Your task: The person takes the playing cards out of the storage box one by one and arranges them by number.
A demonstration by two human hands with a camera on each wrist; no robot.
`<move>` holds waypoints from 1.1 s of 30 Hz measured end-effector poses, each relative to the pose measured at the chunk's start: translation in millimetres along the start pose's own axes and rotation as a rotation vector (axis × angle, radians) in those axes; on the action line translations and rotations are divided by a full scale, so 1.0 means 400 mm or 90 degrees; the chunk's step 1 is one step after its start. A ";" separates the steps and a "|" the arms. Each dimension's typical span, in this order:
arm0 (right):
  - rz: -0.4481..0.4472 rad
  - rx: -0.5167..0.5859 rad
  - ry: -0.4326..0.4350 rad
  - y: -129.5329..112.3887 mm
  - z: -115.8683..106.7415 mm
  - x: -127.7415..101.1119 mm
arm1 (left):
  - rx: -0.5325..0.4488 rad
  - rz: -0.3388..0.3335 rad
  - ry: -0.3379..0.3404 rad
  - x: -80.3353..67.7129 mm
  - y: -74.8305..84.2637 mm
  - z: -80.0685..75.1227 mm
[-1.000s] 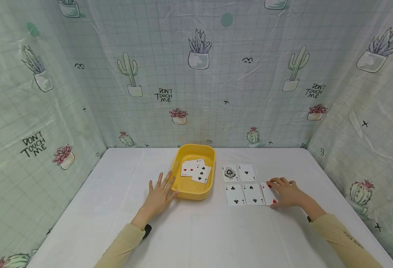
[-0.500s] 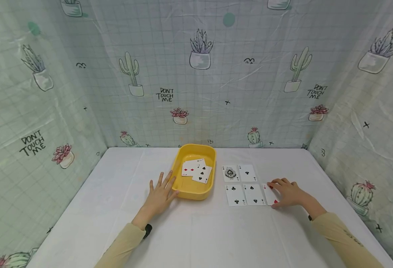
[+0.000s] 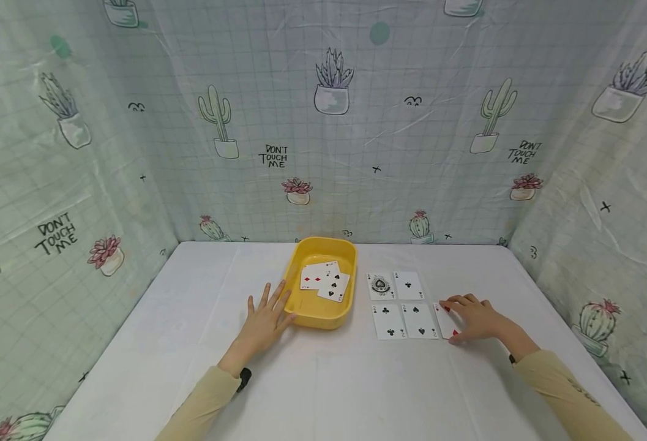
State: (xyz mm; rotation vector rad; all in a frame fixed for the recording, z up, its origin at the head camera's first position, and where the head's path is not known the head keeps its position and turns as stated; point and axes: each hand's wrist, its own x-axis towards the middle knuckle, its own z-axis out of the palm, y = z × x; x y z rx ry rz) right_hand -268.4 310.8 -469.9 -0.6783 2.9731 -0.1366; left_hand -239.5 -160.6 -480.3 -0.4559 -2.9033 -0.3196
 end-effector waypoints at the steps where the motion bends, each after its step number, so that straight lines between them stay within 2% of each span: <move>1: -0.001 0.003 0.001 0.000 -0.002 -0.001 | -0.002 0.000 0.001 -0.001 0.001 -0.001; 14: -0.028 0.003 0.032 -0.024 -0.036 -0.004 | 0.002 -0.007 -0.006 -0.002 0.004 -0.005; 33: -0.098 0.010 0.109 -0.084 -0.065 0.062 | 0.001 -0.009 -0.012 0.001 0.004 -0.003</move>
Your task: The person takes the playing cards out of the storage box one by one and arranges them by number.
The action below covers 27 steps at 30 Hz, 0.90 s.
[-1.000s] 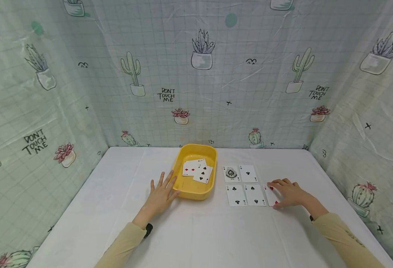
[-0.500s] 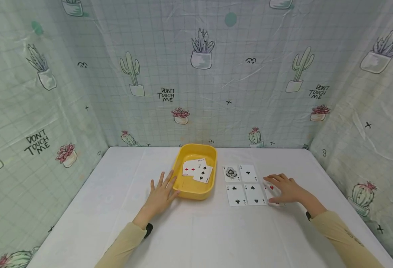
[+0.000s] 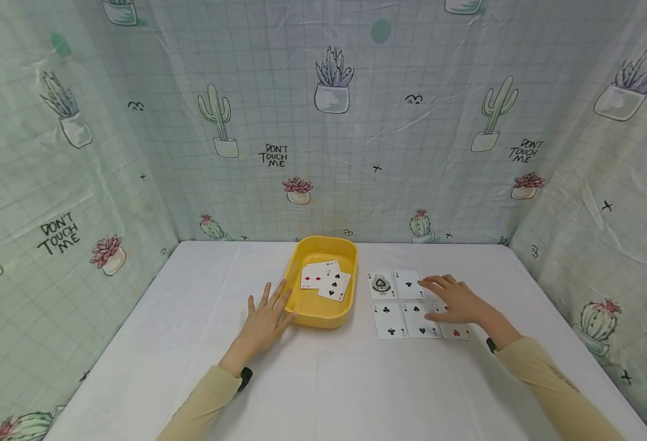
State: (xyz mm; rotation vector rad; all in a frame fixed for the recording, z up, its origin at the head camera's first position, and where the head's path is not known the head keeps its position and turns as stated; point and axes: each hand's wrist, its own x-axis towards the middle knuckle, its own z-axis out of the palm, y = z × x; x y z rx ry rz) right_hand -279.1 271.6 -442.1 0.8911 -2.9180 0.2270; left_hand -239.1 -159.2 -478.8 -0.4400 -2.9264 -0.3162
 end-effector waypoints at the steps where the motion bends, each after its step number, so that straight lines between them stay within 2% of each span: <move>1: -0.003 0.004 0.000 -0.005 -0.003 0.005 | -0.002 -0.001 -0.005 0.000 0.000 0.001; 6: -0.017 0.009 0.009 -0.028 -0.010 0.031 | -0.005 -0.002 -0.016 0.001 -0.002 0.004; 18: -0.067 -0.008 0.042 -0.071 -0.019 0.099 | -0.002 -0.001 -0.006 -0.002 -0.003 0.006; 27: -0.075 -0.002 0.052 -0.116 -0.031 0.159 | 0.005 0.005 0.006 0.002 -0.003 0.001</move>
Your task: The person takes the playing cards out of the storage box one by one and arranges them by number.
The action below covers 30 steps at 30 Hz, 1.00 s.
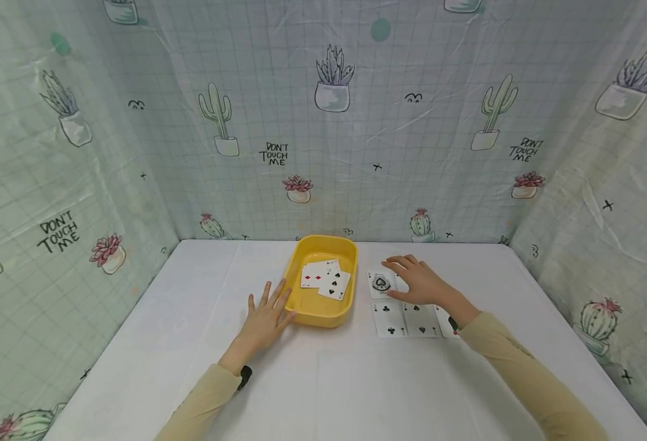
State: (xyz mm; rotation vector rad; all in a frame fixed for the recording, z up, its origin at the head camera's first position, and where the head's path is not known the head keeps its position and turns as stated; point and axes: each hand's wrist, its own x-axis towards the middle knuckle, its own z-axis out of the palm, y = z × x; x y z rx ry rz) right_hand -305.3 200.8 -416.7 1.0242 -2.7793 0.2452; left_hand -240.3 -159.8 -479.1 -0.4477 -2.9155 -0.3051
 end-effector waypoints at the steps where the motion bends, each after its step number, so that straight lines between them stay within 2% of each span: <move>1: -0.001 0.002 0.003 -0.004 0.001 0.007 | -0.003 0.000 0.000 0.001 0.000 -0.002; 5: 0.003 0.005 -0.005 -0.022 0.008 0.032 | -0.006 -0.003 -0.006 0.002 0.002 -0.008; 13: 0.023 0.028 -0.058 -0.080 0.032 0.089 | 0.003 -0.006 -0.022 0.001 0.000 -0.007; 26: 0.036 0.023 -0.066 -0.158 0.087 0.178 | -0.004 -0.006 -0.022 0.004 -0.005 -0.004; 30: 0.034 0.012 -0.053 -0.175 0.095 0.199 | 0.000 -0.003 -0.025 0.004 -0.009 -0.003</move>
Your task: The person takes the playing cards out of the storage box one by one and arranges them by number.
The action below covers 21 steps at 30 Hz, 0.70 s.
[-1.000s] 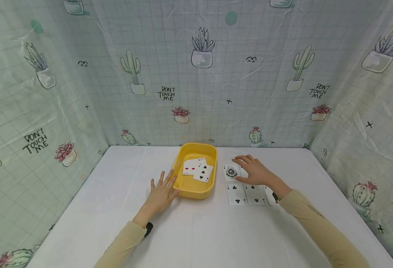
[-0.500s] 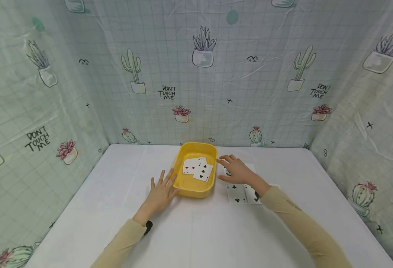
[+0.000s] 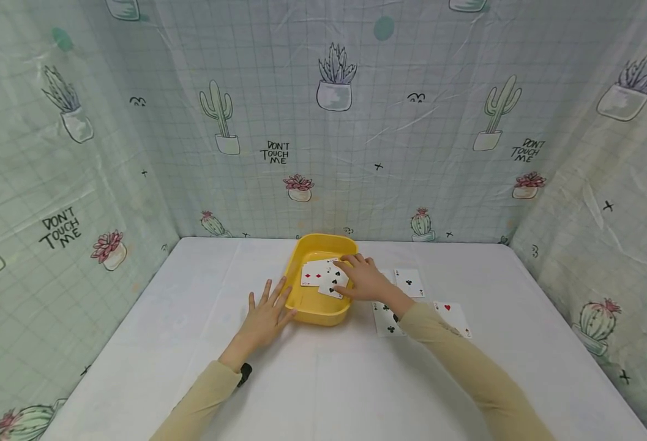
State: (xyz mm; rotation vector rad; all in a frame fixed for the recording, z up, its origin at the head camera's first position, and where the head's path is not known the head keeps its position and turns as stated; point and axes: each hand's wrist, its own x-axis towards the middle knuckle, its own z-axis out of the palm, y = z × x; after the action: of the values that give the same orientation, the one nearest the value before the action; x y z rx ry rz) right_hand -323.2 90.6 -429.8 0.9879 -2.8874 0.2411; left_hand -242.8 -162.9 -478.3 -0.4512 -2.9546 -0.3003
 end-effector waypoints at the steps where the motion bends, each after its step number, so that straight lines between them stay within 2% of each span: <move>1: 0.000 -0.008 0.005 -0.003 0.003 0.006 | 0.000 0.001 -0.001 0.001 -0.001 0.001; 4: 0.005 -0.021 0.014 -0.012 0.009 0.025 | -0.006 0.002 -0.005 0.002 -0.004 0.002; 7: 0.022 -0.028 -0.001 -0.020 0.012 0.043 | -0.013 0.002 -0.005 0.001 -0.002 0.000; 13: 0.057 -0.060 -0.059 -0.024 0.036 0.082 | -0.009 0.003 0.009 -0.002 0.003 -0.003; 21: 0.091 -0.123 -0.129 -0.023 0.059 0.113 | 0.002 0.001 -0.001 0.000 -0.002 0.002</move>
State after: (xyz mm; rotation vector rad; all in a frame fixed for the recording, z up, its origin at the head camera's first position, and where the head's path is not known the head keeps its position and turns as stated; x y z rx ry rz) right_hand -353.9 52.0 -446.2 0.8174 -3.0916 -0.1367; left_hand -243.1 -163.3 -479.3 -0.4537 -2.9557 -0.2944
